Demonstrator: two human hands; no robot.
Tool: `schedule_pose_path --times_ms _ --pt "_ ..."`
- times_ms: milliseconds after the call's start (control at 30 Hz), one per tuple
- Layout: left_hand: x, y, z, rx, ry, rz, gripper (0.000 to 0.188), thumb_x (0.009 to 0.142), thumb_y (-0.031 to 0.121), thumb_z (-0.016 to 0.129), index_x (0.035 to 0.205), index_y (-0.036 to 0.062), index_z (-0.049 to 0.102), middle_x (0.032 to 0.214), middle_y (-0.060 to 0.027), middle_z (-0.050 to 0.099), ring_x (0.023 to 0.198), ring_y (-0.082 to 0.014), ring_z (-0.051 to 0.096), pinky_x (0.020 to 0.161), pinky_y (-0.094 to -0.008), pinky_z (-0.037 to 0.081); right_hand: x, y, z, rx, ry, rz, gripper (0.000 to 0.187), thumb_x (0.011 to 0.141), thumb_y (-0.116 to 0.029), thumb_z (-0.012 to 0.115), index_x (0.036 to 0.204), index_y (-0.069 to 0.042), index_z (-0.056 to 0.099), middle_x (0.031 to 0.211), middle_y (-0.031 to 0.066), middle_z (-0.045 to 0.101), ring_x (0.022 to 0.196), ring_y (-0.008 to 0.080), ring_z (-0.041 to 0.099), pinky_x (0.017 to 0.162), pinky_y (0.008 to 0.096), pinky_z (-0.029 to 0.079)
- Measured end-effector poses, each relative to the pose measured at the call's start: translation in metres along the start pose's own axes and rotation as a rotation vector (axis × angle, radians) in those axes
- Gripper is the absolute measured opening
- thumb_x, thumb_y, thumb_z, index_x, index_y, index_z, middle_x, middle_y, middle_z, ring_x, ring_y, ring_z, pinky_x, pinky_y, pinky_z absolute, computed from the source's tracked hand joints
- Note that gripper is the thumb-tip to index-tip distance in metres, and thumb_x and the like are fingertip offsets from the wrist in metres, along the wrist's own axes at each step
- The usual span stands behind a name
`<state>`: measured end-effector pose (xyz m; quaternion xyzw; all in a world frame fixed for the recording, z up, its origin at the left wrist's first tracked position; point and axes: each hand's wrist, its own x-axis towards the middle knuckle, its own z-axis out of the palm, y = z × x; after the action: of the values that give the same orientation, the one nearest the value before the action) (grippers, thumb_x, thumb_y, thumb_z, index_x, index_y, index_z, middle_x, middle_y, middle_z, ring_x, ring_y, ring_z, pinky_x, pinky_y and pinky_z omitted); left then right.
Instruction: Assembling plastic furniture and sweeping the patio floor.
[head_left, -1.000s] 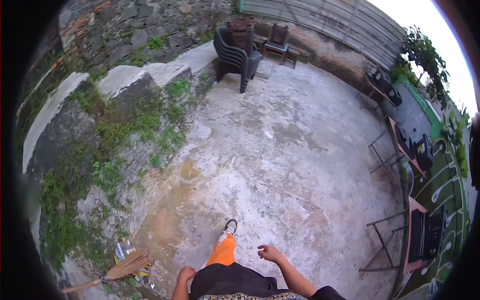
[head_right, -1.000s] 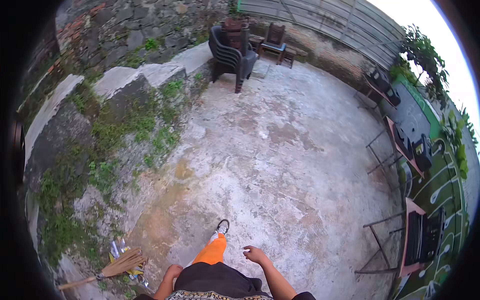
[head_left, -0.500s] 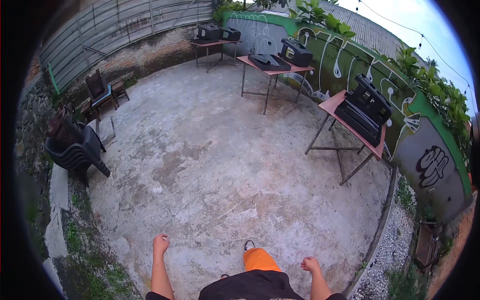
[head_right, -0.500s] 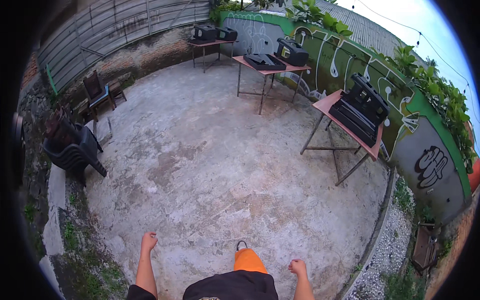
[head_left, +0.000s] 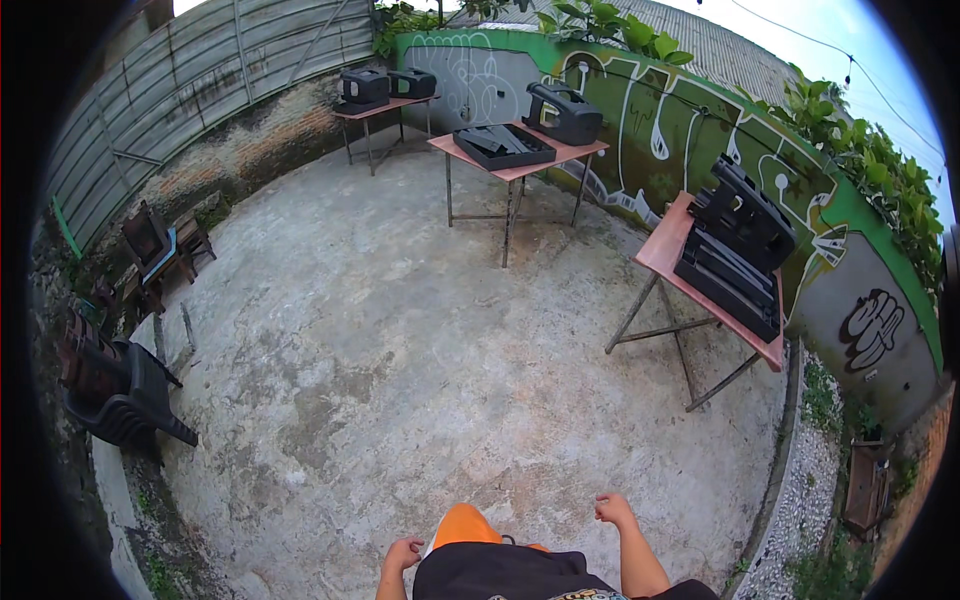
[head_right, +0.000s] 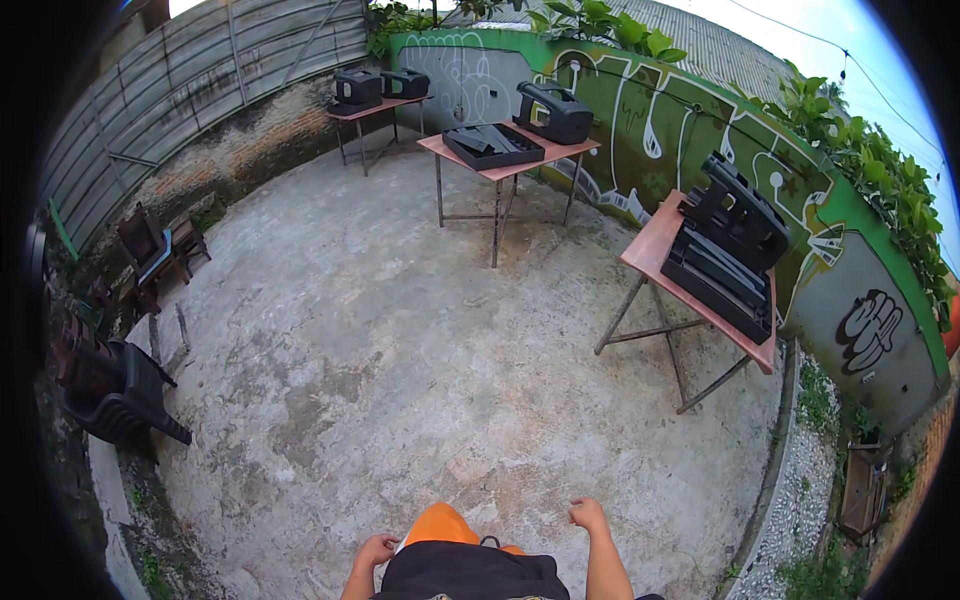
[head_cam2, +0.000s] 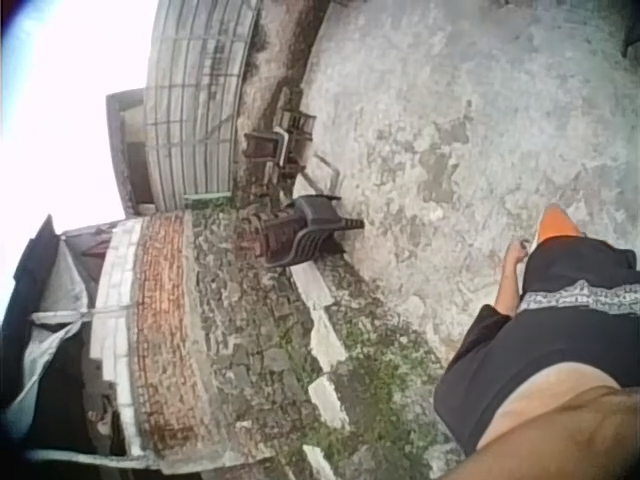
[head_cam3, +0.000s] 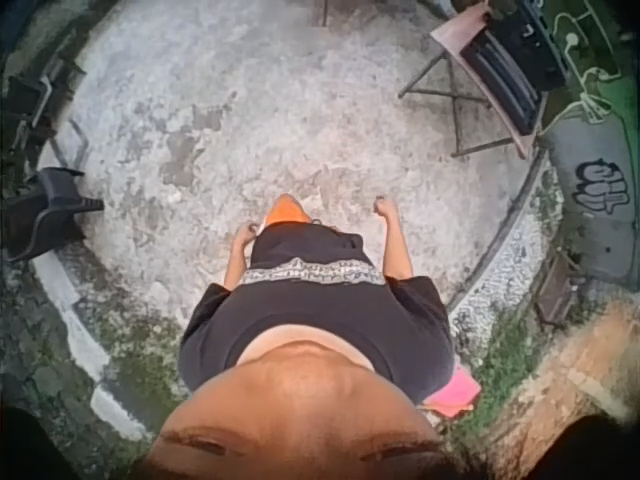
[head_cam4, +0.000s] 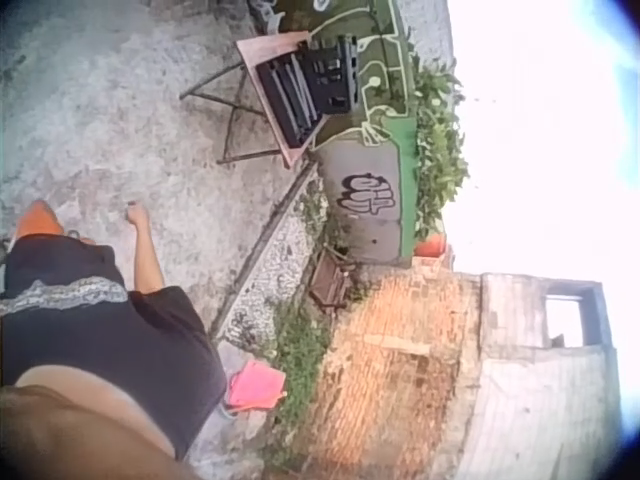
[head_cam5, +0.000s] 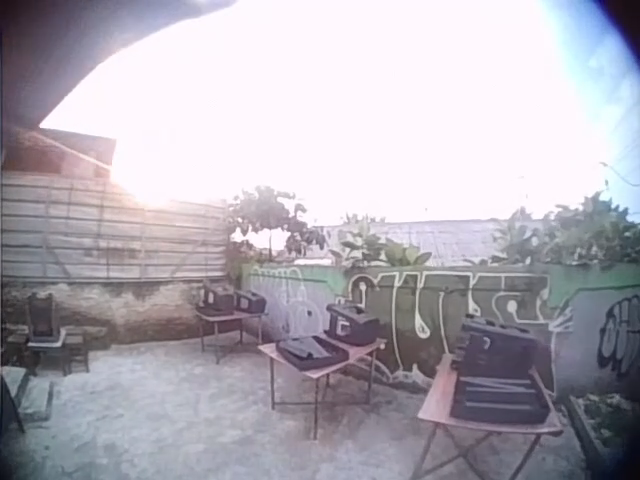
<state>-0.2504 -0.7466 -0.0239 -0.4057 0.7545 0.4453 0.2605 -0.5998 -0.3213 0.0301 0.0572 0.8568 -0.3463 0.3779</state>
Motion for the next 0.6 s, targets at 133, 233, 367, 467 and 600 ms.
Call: schedule_pose_path --times_ms 133,233,367,467,600 --pt "0.071 0.013 -0.035 -0.124 -0.039 -0.096 0.045 0.065 0.008 0.072 0.11 0.0098 0.071 0.077 -0.0091 0.072 0.069 -0.0188 0.069 0.067 -0.0326 0.055 0.102 -0.128 -0.04 0.245 0.086 -0.127 0.038 0.081 -0.008 0.062 0.118 0.001 0.062 0.079 0.0149 0.07 0.064 0.0192 0.069 0.056 0.0302 0.057" --pt "0.143 0.045 -0.087 -0.257 -0.07 -0.246 0.043 0.065 0.01 0.075 0.108 0.0091 0.072 0.078 -0.01 0.073 0.064 -0.0152 0.068 0.066 -0.032 0.056 0.164 -0.194 -0.034 0.287 0.158 -0.157 0.04 0.073 -0.008 0.062 0.113 -0.001 0.065 0.069 0.0125 0.07 0.063 0.0165 0.069 0.059 0.0302 0.055" --pt "0.248 0.129 -0.192 0.104 0.156 0.015 0.035 0.07 0.009 0.066 0.104 0.0126 0.074 0.083 -0.0146 0.072 0.073 -0.0249 0.07 0.073 -0.0353 0.056 0.229 -0.234 -0.016 -0.097 0.117 -0.038 0.043 0.07 -0.006 0.061 0.113 -0.002 0.066 0.07 0.0101 0.07 0.064 0.016 0.068 0.059 0.0294 0.054" --pt "0.327 0.21 -0.285 0.186 0.307 0.209 0.036 0.068 0.005 0.061 0.102 0.0105 0.073 0.079 -0.0128 0.071 0.068 -0.0232 0.067 0.065 -0.0331 0.053 0.257 -0.238 0.001 0.026 0.084 0.105 0.041 0.069 -0.001 0.062 0.11 0.001 0.066 0.077 0.0127 0.069 0.064 0.02 0.068 0.059 0.0318 0.056" --pt "0.428 0.334 -0.385 0.013 0.38 0.378 0.043 0.07 -0.001 0.061 0.112 0.0063 0.068 0.079 -0.005 0.068 0.069 -0.0157 0.064 0.063 -0.0305 0.05 0.306 -0.261 0.014 0.278 0.03 0.291 0.041 0.07 -0.001 0.069 0.111 0.001 0.065 0.083 0.0122 0.07 0.069 0.0226 0.07 0.058 0.034 0.057"
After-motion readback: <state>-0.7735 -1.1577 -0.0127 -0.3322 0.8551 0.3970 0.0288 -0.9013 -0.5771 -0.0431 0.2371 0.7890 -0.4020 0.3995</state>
